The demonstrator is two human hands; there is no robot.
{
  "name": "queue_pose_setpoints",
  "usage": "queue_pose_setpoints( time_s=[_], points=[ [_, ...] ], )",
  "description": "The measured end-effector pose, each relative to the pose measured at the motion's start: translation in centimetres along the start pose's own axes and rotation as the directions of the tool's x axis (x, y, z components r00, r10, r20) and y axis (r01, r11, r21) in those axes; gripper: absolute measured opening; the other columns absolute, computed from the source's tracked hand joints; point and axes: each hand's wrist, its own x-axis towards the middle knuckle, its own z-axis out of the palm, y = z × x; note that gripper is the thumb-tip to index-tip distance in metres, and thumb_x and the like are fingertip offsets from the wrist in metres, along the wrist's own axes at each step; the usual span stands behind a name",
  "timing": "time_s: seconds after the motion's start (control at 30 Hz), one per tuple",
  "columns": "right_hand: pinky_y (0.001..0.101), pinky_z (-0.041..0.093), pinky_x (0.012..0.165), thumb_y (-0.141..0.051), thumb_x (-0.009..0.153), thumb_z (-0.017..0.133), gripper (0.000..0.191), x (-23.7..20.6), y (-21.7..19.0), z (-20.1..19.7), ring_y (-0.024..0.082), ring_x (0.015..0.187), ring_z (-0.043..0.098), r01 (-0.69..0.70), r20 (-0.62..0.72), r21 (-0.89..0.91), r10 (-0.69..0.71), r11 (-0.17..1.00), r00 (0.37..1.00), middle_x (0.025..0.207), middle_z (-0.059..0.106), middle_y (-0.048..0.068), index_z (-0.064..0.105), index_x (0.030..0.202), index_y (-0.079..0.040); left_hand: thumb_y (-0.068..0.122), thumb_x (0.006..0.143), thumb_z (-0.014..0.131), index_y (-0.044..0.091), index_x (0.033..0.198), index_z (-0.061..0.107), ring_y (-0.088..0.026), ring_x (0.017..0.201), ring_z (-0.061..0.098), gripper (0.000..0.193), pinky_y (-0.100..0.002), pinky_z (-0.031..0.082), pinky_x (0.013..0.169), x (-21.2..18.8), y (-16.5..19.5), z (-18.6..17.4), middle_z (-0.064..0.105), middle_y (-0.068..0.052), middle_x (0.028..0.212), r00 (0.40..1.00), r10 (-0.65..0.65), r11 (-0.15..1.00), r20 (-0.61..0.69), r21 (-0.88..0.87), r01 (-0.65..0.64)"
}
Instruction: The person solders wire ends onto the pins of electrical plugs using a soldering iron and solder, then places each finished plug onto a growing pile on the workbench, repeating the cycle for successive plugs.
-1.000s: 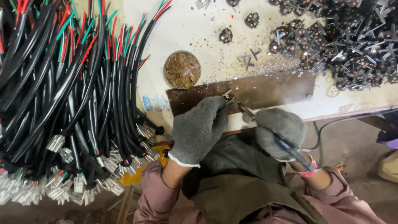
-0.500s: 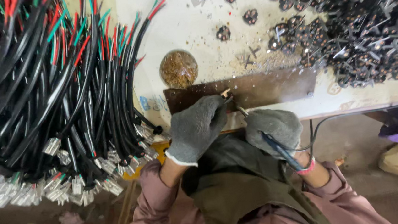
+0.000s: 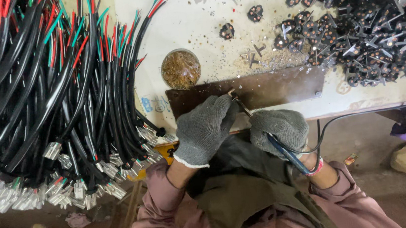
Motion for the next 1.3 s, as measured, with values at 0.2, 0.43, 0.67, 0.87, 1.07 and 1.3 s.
queue_pose_setpoints(
  time_s=[0.2, 0.43, 0.67, 0.87, 1.07, 1.3],
  points=[
    [0.0380, 0.060, 0.074, -0.008, 0.078, 0.081, 0.024, 0.2, -0.2, 0.2, 0.030, 0.082, 0.075, 0.000, -0.074, -0.105, -0.007, 0.995, 0.997, 0.092, 0.074, 0.010, 0.073, 0.100, -0.009, 0.026, 0.090, 0.071, 0.013, 0.112, 0.070, -0.028, 0.077, 0.069, 0.026, -0.044, 0.052, 0.059, 0.2, -0.5, 0.0, 0.067, -0.007, 0.091, 0.996, 0.054, 0.998, 0.068, 0.034, -0.057],
    [0.0389, 0.058, 0.073, -0.007, 0.080, 0.078, 0.022, 0.2, -0.3, 0.0, 0.030, 0.083, 0.074, -0.032, -0.108, -0.169, 0.013, 0.985, 0.994, 0.094, 0.075, 0.010, 0.073, 0.100, -0.011, 0.023, 0.091, 0.071, 0.011, 0.114, 0.068, -0.028, 0.083, 0.070, 0.027, -0.042, 0.054, 0.065, 0.4, -0.6, -0.1, 0.069, -0.007, 0.098, 0.998, 0.067, 0.996, 0.015, -0.066, -0.066],
    [0.0389, 0.055, 0.071, -0.011, 0.082, 0.075, 0.027, 0.7, -0.2, -1.5, 0.031, 0.082, 0.072, -0.046, 0.148, -0.061, 0.055, 0.997, 0.987, 0.094, 0.072, 0.010, 0.071, 0.108, -0.006, 0.023, 0.092, 0.071, 0.013, 0.104, 0.067, -0.030, 0.083, 0.070, 0.016, -0.043, 0.055, 0.067, 0.8, -0.3, -0.8, 0.068, -0.007, 0.094, 0.996, 0.000, 0.996, 0.088, -0.084, 0.008],
    [0.0376, 0.055, 0.070, -0.013, 0.084, 0.075, 0.024, 1.2, -0.2, -1.3, 0.029, 0.080, 0.071, -0.058, 0.054, -0.009, 0.058, 0.998, 0.997, 0.092, 0.072, 0.010, 0.070, 0.106, -0.006, 0.024, 0.090, 0.070, 0.012, 0.107, 0.069, -0.030, 0.076, 0.069, 0.021, -0.044, 0.053, 0.061, 0.9, -0.2, -0.7, 0.069, -0.008, 0.092, 0.995, 0.008, 0.998, 0.103, -0.062, -0.002],
    [0.0362, 0.056, 0.069, -0.014, 0.086, 0.076, 0.021, 2.4, -1.0, -0.8, 0.027, 0.079, 0.071, -0.068, -0.008, 0.028, 0.068, 0.997, 0.998, 0.089, 0.071, 0.010, 0.068, 0.104, -0.005, 0.024, 0.089, 0.070, 0.013, 0.104, 0.069, -0.030, 0.075, 0.069, 0.019, -0.044, 0.053, 0.060, 1.0, -0.4, -0.5, 0.069, -0.008, 0.090, 0.997, 0.013, 0.999, 0.079, -0.051, -0.009],
    [0.0361, 0.052, 0.060, -0.018, 0.085, 0.078, 0.014, 1.2, -1.1, 0.0, 0.026, 0.067, 0.068, -0.171, 0.017, -0.125, 0.175, 0.977, 0.984, 0.077, 0.069, 0.007, 0.072, 0.093, -0.008, 0.020, 0.092, 0.070, 0.014, 0.099, 0.068, -0.030, 0.073, 0.070, 0.010, -0.043, 0.054, 0.060, 1.1, -0.1, -0.6, 0.070, -0.007, 0.088, 1.000, 0.007, 0.996, 0.021, -0.086, -0.005]
  ],
)
